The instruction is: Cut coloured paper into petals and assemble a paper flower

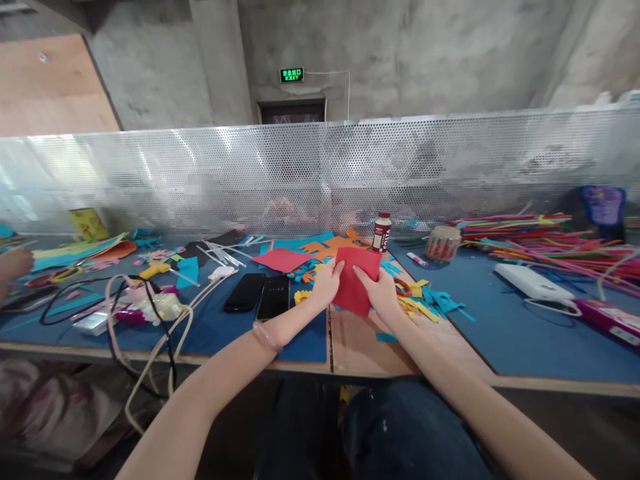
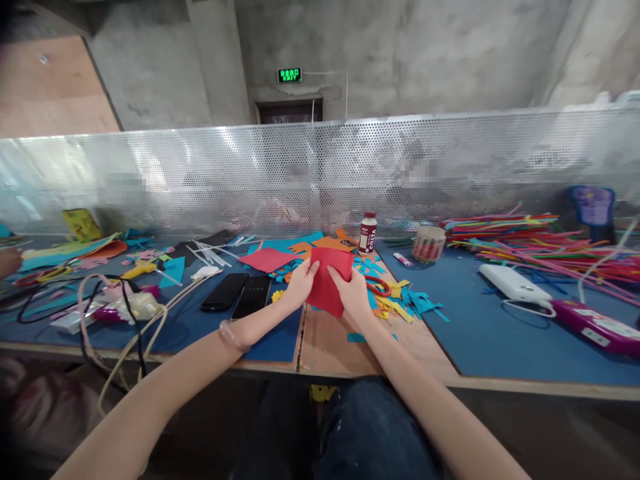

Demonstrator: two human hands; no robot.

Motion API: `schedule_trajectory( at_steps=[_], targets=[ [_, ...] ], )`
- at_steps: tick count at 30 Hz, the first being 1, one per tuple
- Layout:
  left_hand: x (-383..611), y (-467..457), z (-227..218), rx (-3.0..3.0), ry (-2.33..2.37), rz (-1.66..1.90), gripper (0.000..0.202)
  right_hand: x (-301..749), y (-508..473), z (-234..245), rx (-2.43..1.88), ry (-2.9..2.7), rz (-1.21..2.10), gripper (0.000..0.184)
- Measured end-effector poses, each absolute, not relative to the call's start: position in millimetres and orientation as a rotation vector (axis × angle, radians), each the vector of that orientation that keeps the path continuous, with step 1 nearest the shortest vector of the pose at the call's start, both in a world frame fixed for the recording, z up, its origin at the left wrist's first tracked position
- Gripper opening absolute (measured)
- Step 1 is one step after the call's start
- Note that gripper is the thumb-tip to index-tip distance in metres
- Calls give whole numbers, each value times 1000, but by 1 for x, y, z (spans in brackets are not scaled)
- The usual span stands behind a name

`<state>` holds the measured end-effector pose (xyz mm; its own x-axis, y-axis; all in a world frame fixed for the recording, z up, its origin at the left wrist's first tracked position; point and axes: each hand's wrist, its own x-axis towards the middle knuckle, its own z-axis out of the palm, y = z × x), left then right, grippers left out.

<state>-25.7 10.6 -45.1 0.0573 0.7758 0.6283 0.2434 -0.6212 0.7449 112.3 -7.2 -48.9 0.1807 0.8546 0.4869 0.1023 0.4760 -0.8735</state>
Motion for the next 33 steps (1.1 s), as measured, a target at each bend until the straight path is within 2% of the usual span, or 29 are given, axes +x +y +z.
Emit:
schedule_trajectory(
  at_steps=[3, 8, 13, 18, 23, 26, 29, 33],
  targets=[
    [-26, 8, -43, 1992, 1131, 1611, 35, 111, -7, -46, -934, -1253, 684, 43],
    [-30, 11, -41, 2144, 1298, 1541, 36, 113, 3, -23, -1005, -1223, 376, 35],
    [-41, 16, -36, 2182, 1471, 1573, 37, 116, 21, -4, -1014, -1339, 401, 42],
    [-49, 17, -28, 2226, 1485, 1531, 35, 124, 28, -8, -871, -1469, 631, 46],
    [-52, 20, -28, 2278, 1520, 1492, 36, 126, 27, -9, -866, -1373, 709, 46],
    [-54, 23, -28, 2238, 1530, 1543, 37, 118, 21, -11, -747, -1270, 1052, 51],
    [-57, 25, -29, 2228, 1517, 1552, 39, 106, 16, -18, -702, -1242, 1338, 44],
    [-62, 26, -27, 2260, 1590, 1523, 41, 96, 20, -24, -710, -1209, 1293, 40]
  ],
)
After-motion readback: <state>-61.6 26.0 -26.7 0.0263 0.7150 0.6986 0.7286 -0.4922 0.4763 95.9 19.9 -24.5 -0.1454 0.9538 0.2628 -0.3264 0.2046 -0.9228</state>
